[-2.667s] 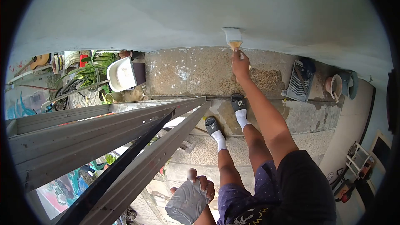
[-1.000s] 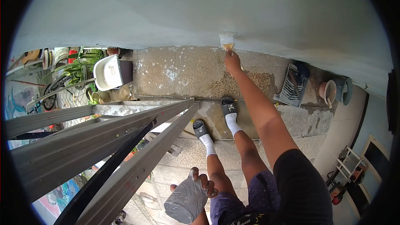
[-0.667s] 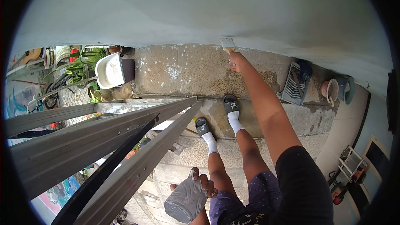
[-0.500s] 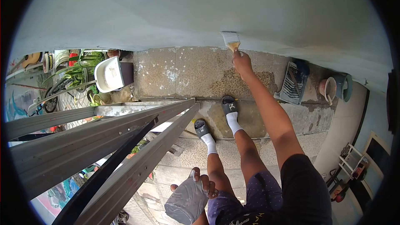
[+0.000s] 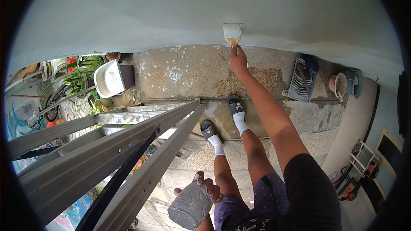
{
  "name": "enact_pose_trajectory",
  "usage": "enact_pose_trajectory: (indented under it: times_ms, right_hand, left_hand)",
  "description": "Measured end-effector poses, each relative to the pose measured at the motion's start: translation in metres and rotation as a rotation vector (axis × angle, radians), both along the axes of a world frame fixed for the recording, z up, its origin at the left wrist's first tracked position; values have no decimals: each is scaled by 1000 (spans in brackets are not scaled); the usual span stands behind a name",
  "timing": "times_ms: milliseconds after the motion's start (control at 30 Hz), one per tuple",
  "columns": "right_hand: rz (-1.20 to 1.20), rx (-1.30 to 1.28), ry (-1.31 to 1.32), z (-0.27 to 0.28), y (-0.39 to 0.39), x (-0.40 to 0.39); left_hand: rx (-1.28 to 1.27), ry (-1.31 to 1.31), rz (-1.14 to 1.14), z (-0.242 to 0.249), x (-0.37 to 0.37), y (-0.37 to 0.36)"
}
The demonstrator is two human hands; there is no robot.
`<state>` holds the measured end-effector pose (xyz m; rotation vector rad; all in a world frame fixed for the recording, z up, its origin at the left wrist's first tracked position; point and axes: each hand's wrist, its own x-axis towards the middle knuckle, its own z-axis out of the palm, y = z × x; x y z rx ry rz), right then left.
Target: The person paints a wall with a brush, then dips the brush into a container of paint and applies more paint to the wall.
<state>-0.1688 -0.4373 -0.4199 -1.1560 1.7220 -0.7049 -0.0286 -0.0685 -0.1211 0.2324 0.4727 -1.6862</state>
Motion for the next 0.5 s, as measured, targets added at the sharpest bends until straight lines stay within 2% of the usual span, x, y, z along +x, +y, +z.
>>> enact_pose_trajectory:
  times_ms: [100, 167, 233, 300, 400, 433, 500]
  right_hand:
    - [54, 50, 59, -23, -1, 11]
    - [66, 143, 35, -76, -6, 11]
    - [86, 237, 17, -75, -11, 22]
    - [-108, 642, -222, -73, -18, 21]
    - [-178, 743, -313, -69, -16, 17]
    - [-175, 736, -307, -81, -13, 10]
    - [-312, 902, -258, -110, -5, -14]
  left_hand:
    - [24, -15, 16, -1, 2, 3]
    - [36, -30, 24, -2, 6, 6]
    - [50, -40, 39, -3, 8, 11]
    - [62, -44, 48, -2, 7, 16]
    - [65, -37, 56, -2, 4, 21]
    - [59, -31, 58, -1, 2, 20]
    - [49, -21, 59, 0, -3, 19]
